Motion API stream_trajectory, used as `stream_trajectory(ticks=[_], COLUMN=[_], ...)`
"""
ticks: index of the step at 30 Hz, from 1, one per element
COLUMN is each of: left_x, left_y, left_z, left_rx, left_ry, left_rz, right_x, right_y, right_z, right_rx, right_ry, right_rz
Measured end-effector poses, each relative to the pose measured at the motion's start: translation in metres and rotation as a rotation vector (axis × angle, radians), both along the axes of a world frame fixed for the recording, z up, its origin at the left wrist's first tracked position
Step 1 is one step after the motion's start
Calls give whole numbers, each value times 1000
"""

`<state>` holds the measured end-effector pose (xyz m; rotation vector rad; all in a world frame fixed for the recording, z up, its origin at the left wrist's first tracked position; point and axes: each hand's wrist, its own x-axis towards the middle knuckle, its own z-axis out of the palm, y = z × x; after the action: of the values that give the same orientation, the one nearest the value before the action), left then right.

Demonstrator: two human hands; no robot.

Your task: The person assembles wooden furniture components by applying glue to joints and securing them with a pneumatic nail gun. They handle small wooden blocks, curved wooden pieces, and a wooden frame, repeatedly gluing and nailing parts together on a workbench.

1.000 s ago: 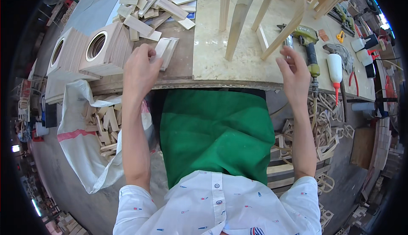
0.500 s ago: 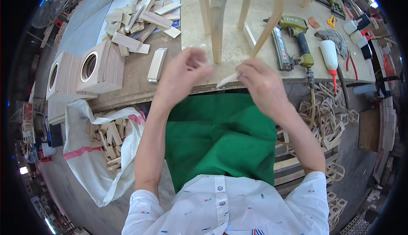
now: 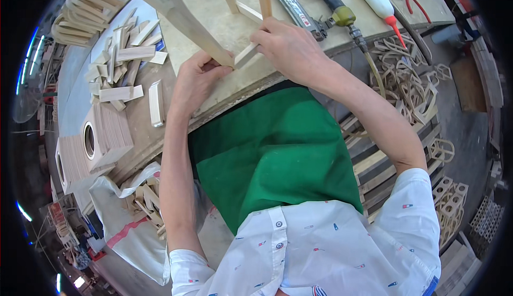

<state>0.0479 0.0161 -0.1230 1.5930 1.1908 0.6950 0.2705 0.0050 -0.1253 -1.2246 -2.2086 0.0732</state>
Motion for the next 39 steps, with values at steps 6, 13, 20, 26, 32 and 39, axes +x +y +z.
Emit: stream_trajectory(ticks=[6,13,20,26,32,39], left_x=[3,5,4,8,1,4], left_y=[-1,0,2,5,14,13], left_z=[2,0,0,0,-7,-4], left_rx=[17,44,62,24,24,-4], left_ry=[65,81,172,94,60,34], left_rz=[3,-3,-28,-47,-120,-119], right_x=[-5,-9,-10,-8,-8,-8], right_y=[4,5,9,9,10,8], right_z=[-14,-18,-22,-26,-29,-33], right_rx=[24,25,29,67,82,110], right_ry=[-31,-11,-1,33,15,89], right_rz=[-19,-28,-22,2,13,10])
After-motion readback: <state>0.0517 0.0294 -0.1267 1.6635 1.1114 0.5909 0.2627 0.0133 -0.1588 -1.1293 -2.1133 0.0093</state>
